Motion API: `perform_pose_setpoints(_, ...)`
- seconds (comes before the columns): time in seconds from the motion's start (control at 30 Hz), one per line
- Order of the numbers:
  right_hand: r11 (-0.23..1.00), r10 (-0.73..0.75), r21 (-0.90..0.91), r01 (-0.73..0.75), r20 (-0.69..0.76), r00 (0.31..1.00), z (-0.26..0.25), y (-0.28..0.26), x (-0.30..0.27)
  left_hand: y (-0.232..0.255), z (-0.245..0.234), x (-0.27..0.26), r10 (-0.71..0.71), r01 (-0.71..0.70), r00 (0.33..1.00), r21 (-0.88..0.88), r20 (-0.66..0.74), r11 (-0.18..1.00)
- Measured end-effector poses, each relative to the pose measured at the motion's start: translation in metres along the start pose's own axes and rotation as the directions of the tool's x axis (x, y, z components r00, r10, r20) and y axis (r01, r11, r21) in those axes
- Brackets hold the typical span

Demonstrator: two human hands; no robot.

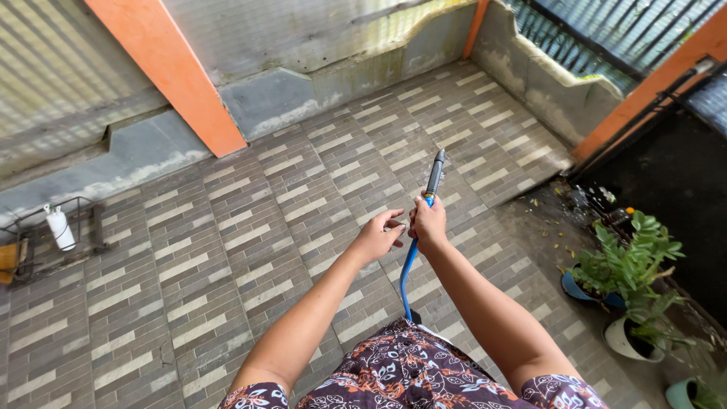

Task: The person connects a hose to a tap, uncoils the hose on the floor, and sprays water at potted plants along a wall.

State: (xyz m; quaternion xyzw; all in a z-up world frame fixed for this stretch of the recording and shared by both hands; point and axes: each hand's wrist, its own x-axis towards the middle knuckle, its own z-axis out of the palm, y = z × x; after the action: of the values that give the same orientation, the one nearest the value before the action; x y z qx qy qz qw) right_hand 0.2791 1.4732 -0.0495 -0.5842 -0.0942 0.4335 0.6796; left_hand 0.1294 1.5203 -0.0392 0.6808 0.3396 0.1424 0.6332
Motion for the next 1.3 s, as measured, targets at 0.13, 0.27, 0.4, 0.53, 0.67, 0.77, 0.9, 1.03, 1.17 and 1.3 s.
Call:
perform_pose_setpoints(0.13,0.999,0.03,0.035,-0.03,-0.001,1.0,0.021,0.0,0.021,-0.01,-0.024,0.014,0.027,-0.028,0.999,-0.029,-0.045,0.999)
perform_pose_setpoints(0.27,0.999,0.03,0.02,-0.03,0.006,1.0,0.038,0.001,0.054,-0.017,-0.043,0.038,0.031,-0.032,0.997,-0.017,-0.07,0.999)
perform_pose_setpoints(0.4,0.998,0.039,0.047,-0.04,0.019,0.999,0.05,-0.006,0.103,-0.017,-0.061,0.076,-0.026,0.025,0.996,-0.018,-0.087,1.0)
perform_pose_setpoints(0.53,0.999,0.047,0.013,-0.048,0.038,0.998,0.059,-0.02,0.155,-0.014,-0.073,0.131,0.016,-0.016,0.996,0.001,-0.091,1.0)
perform_pose_setpoints(0.67,0.997,0.077,0.004,-0.078,0.052,0.996,0.07,-0.042,0.202,0.001,-0.082,0.193,0.03,-0.033,0.996,-0.038,-0.082,0.999)
perform_pose_setpoints(0.77,0.997,0.064,-0.039,-0.063,0.018,0.998,0.069,-0.059,0.235,0.014,-0.086,0.232,0.025,-0.026,0.996,-0.019,-0.085,0.999)
perform_pose_setpoints(0.9,0.996,0.067,-0.053,-0.065,0.041,0.997,0.073,-0.074,0.279,0.021,-0.093,0.278,0.039,-0.043,0.994,-0.036,-0.098,0.998)
perform_pose_setpoints(1.03,0.993,0.092,-0.077,-0.089,0.031,0.995,0.078,-0.083,0.308,0.016,-0.099,0.311,0.038,-0.045,0.995,-0.087,-0.088,0.995)
perform_pose_setpoints(1.17,0.994,0.083,-0.067,-0.083,-0.008,0.997,0.086,-0.092,0.33,0.013,-0.107,0.342,0.067,-0.072,0.996,-0.102,-0.057,0.992)
perform_pose_setpoints(1.3,0.995,0.069,-0.065,-0.07,-0.019,0.997,0.094,-0.098,0.353,0.016,-0.121,0.365,0.053,-0.054,0.998,-0.088,-0.015,0.995)
